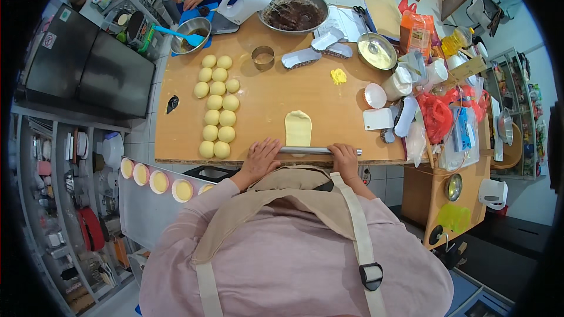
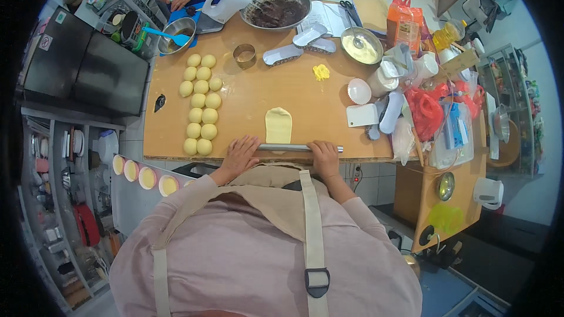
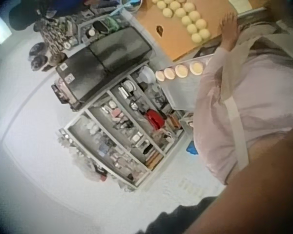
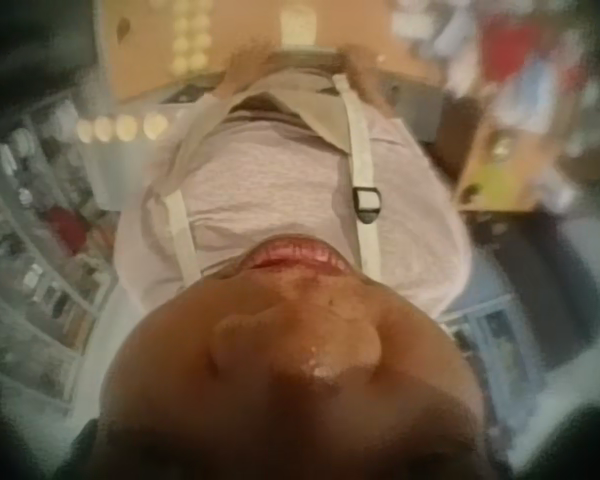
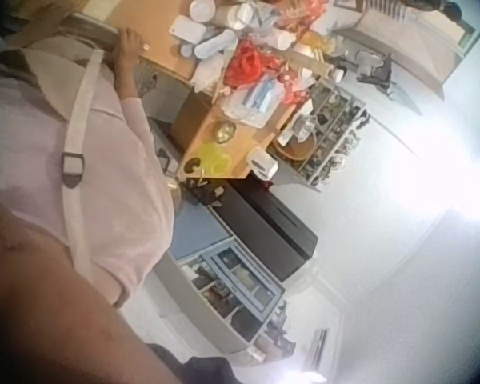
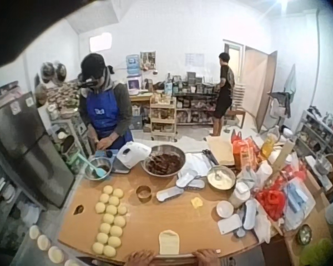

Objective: The person uses a rolling pin to flatten dough, rolls the flattened dough into a cylinder, and places it into an individual paper baking liner. The person repeats this process for multiple pieces of dough, placing each filled liner onto a baking sheet.

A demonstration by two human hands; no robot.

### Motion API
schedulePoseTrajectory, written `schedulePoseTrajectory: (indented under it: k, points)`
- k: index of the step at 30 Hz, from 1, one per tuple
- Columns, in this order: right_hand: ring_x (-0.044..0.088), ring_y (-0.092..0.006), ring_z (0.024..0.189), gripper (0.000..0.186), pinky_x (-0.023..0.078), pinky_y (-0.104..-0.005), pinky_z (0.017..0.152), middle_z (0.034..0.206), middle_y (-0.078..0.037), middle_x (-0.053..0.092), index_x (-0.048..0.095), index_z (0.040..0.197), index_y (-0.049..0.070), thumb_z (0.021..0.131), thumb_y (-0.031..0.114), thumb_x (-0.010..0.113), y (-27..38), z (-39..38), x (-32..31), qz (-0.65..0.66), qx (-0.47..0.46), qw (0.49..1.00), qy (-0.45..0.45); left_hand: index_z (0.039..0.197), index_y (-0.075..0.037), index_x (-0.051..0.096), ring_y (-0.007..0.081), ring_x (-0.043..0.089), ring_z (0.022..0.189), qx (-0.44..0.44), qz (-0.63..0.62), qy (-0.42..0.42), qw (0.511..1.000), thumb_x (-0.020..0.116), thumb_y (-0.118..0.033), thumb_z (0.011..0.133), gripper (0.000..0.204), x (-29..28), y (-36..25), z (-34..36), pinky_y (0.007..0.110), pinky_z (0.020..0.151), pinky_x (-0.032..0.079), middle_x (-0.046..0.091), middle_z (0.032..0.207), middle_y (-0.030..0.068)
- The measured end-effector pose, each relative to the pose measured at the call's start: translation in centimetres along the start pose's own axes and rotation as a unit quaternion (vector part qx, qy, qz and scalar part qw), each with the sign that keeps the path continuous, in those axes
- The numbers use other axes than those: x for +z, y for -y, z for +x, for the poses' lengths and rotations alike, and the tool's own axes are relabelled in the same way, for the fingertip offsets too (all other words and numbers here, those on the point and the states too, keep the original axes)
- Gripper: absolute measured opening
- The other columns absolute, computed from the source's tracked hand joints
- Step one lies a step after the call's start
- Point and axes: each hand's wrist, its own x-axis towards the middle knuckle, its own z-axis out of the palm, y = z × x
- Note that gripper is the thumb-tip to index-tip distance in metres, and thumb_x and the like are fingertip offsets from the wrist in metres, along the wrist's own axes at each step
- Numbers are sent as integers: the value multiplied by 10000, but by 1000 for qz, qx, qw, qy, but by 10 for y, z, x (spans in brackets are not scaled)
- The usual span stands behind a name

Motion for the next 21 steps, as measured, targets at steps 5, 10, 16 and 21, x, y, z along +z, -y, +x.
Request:
schedulePoseTrajectory:
  k: [5,10,16,21]
  points:
    - [544,-260,1138,350,347,-462,1045,1134,-44,614,605,1175,121,827,157,620,-16,37,11,-2,46,997,63,1436,-81,384,301,301,1407,-60,-13,4,998,477,-416,961,589,-15,12,48,513,1146,188,371,1501,103]
    - [267,-274,1420,488,78,-579,1158,1476,-20,401,426,1424,177,972,356,468,-25,78,25,-115,100,985,87,1459,-63,343,327,236,1438,-117,-37,17,992,446,-395,980,592,-15,36,100,531,1166,137,279,1548,134]
    - [132,-269,1478,568,10,-620,1152,1590,-24,209,285,1507,216,995,435,397,-42,129,35,-171,124,971,112,1495,-80,280,321,158,1466,-165,21,-25,986,455,-420,969,651,-8,63,145,533,1177,64,173,1583,166]
    - [137,-280,1474,626,25,-619,1150,1582,-75,207,259,1513,209,969,434,471,-54,166,37,-169,135,972,94,1518,-91,220,323,103,1478,-175,37,-63,982,485,-428,955,708,-3,84,173,535,1178,44,138,1593,162]
